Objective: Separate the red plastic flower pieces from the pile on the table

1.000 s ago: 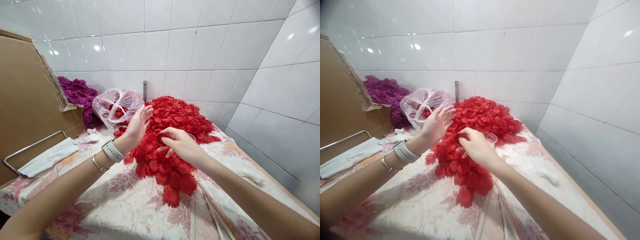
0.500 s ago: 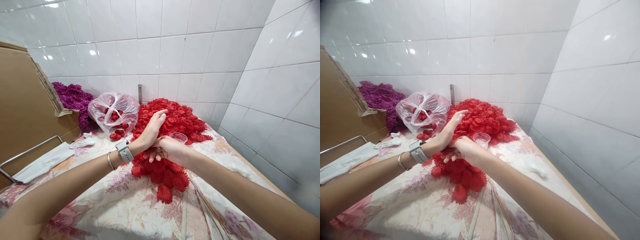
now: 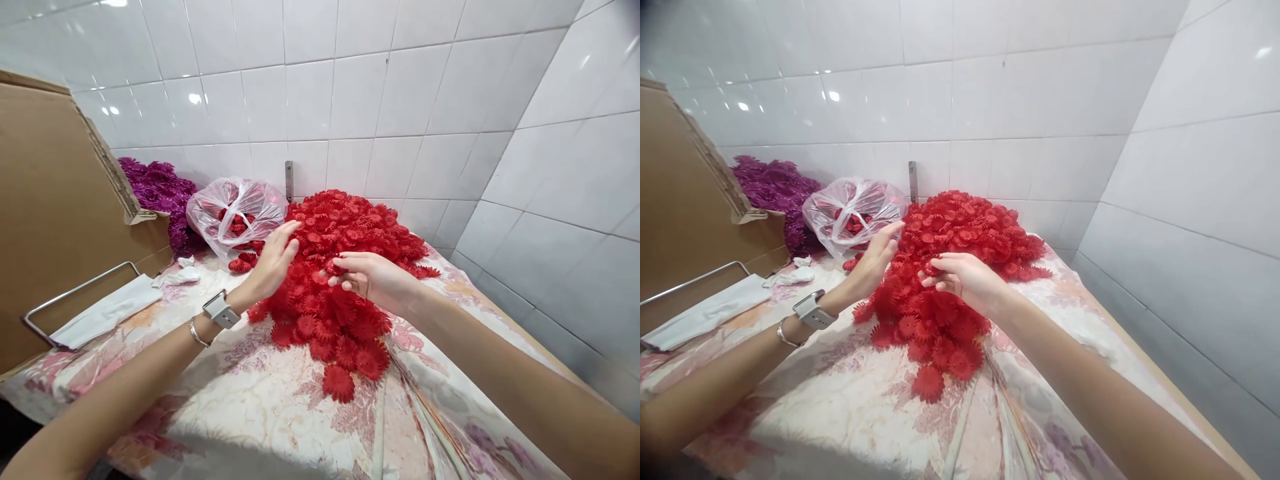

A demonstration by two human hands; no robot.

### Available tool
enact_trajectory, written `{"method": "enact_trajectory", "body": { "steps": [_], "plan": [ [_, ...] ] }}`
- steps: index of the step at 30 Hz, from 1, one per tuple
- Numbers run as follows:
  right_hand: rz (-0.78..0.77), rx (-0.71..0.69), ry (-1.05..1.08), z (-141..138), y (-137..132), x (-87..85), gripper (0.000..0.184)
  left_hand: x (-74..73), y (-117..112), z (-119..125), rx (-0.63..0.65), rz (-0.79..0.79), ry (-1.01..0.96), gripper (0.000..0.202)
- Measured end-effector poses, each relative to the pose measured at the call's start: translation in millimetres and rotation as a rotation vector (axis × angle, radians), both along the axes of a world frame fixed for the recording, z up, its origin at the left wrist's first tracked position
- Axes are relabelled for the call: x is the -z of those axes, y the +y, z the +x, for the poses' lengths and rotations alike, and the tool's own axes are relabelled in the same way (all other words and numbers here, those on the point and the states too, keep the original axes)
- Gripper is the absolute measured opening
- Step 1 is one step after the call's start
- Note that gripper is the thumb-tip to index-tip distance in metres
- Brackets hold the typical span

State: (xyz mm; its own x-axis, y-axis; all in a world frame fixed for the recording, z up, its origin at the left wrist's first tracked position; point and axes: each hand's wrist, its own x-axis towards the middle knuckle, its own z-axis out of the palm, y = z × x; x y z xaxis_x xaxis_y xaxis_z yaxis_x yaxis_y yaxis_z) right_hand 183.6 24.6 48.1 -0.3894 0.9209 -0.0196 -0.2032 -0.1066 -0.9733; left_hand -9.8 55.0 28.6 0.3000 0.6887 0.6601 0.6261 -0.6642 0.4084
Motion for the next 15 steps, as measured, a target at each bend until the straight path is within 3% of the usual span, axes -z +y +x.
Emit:
{"method": "enact_trajectory", "body": {
  "steps": [6, 15],
  "plan": [
    [0.123, 0.19, -0.071, 17, 2, 20.5, 0.004, 23.0, 14, -37, -0.222, 0.155, 0.151, 0.042],
    [0.211, 0.259, -0.121, 23, 1, 32.5, 0.022, 39.0, 9, -32, -0.199, 0.074, 0.23, 0.043]
  ]
}}
